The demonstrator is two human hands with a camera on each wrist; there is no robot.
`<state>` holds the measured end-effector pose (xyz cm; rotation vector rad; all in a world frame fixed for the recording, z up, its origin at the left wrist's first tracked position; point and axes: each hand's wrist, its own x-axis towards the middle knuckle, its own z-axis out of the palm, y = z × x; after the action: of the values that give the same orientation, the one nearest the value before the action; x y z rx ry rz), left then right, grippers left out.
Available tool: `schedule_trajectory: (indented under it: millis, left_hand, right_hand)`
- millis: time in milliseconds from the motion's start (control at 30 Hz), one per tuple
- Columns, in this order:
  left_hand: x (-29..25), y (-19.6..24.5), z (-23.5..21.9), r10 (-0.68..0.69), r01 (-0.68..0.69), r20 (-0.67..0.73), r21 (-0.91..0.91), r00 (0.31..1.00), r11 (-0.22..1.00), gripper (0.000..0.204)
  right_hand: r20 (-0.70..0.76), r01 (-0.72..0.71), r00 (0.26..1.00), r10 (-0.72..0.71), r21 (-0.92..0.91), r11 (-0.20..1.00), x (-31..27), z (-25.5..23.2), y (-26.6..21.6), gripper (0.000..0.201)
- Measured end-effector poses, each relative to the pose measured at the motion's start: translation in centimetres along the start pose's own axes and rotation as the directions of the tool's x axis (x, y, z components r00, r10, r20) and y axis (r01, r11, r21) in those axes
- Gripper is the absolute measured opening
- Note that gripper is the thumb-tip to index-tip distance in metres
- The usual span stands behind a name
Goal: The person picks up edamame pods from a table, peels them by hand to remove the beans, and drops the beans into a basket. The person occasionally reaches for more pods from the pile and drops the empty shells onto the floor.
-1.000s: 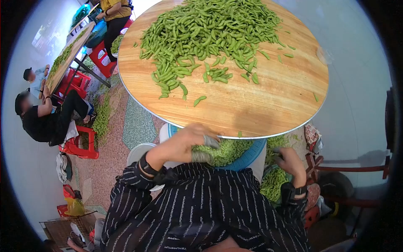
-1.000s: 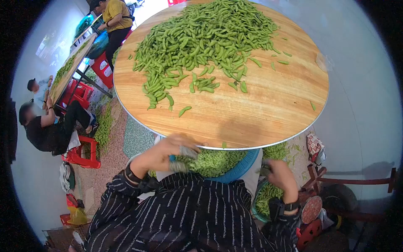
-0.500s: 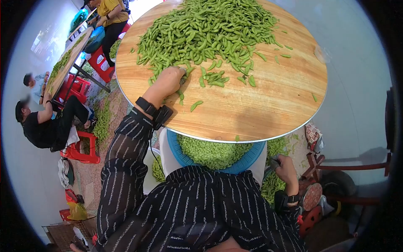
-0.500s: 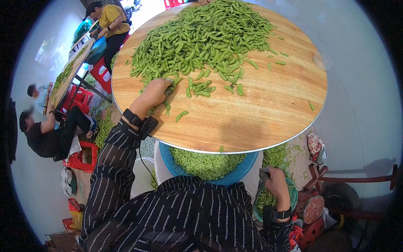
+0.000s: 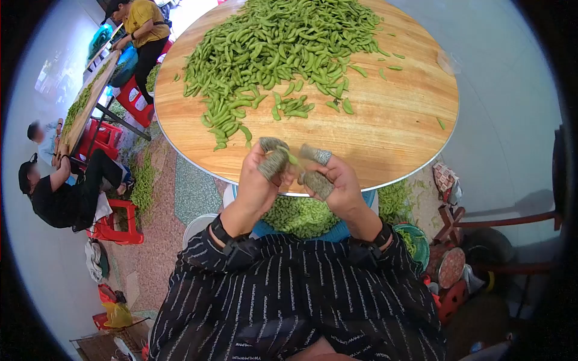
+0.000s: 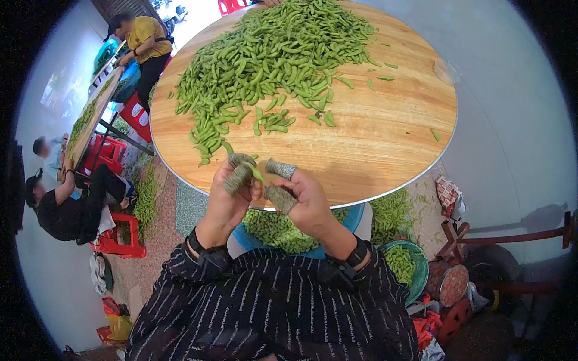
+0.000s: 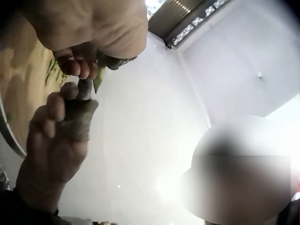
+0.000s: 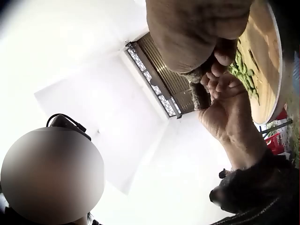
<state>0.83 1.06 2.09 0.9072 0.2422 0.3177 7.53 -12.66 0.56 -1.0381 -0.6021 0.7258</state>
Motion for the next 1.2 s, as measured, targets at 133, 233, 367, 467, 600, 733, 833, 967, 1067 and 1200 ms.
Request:
schedule_trajectory:
  millis: [133,233,367,467,600,733,833,967,1067,1200]
  left_hand:
    - [-0.4,-0.6,-2.7,0.048,-0.166,0.242,0.496,0.969,0.852,0.014]
    - [-1.2,-0.4,-1.7,-0.113,-0.159,0.368,0.631,0.923,0.759,0.016]
    - [-1.6,-0.5,-1.5,0.029,-0.291,0.378,0.659,0.925,0.693,0.014]
    - [-1.4,-0.4,-2.0,0.053,-0.384,0.430,0.737,0.901,0.556,0.012]
    - [-1.2,0.5,-2.2,-0.003,-0.511,0.535,0.808,0.845,0.294,0.017]
    - [-1.1,0.9,-2.1,-0.042,-0.539,0.564,0.806,0.825,0.245,0.021]
    - [-1.1,0.9,-2.2,-0.062,-0.557,0.577,0.807,0.814,0.197,0.022]
    - [-1.1,0.5,-2.2,-0.083,-0.486,0.543,0.801,0.836,0.350,0.022]
    - [-1.0,0.1,-1.9,-0.068,-0.443,0.519,0.784,0.852,0.434,0.023]
    - [-1.3,0.1,-1.4,0.000,-0.539,0.540,0.841,0.842,0.052,0.022]
  right_hand:
    - [-0.036,-0.034,0.999,0.031,-0.090,0.995,-0.4,-0.6,-0.5,0.019]
    - [-0.046,-0.053,0.998,0.047,-0.133,0.990,-0.6,-0.3,-1.2,0.013]
    - [-0.032,-0.174,0.985,0.172,-0.049,0.984,-0.9,-0.6,-1.5,0.013]
    - [0.013,-0.185,0.983,0.186,-0.033,0.982,-0.8,-0.8,-1.7,0.012]
    - [0.020,-0.246,0.969,0.248,-0.074,0.966,-1.0,-0.7,-2.2,0.011]
    - [0.029,-0.242,0.968,0.248,-0.123,0.962,-1.1,-0.5,-2.6,0.011]
    - [0.039,-0.206,0.976,0.213,-0.143,0.968,-1.0,-0.8,-2.0,0.011]
    - [0.010,-0.125,0.992,0.127,-0.126,0.984,-1.0,-0.5,-1.4,0.011]
    - [-0.018,-0.122,0.993,0.121,-0.092,0.988,-0.9,-0.8,-1.0,0.011]
    - [-0.043,-0.139,0.990,0.137,-0.043,0.989,-0.9,-1.3,-0.6,0.010]
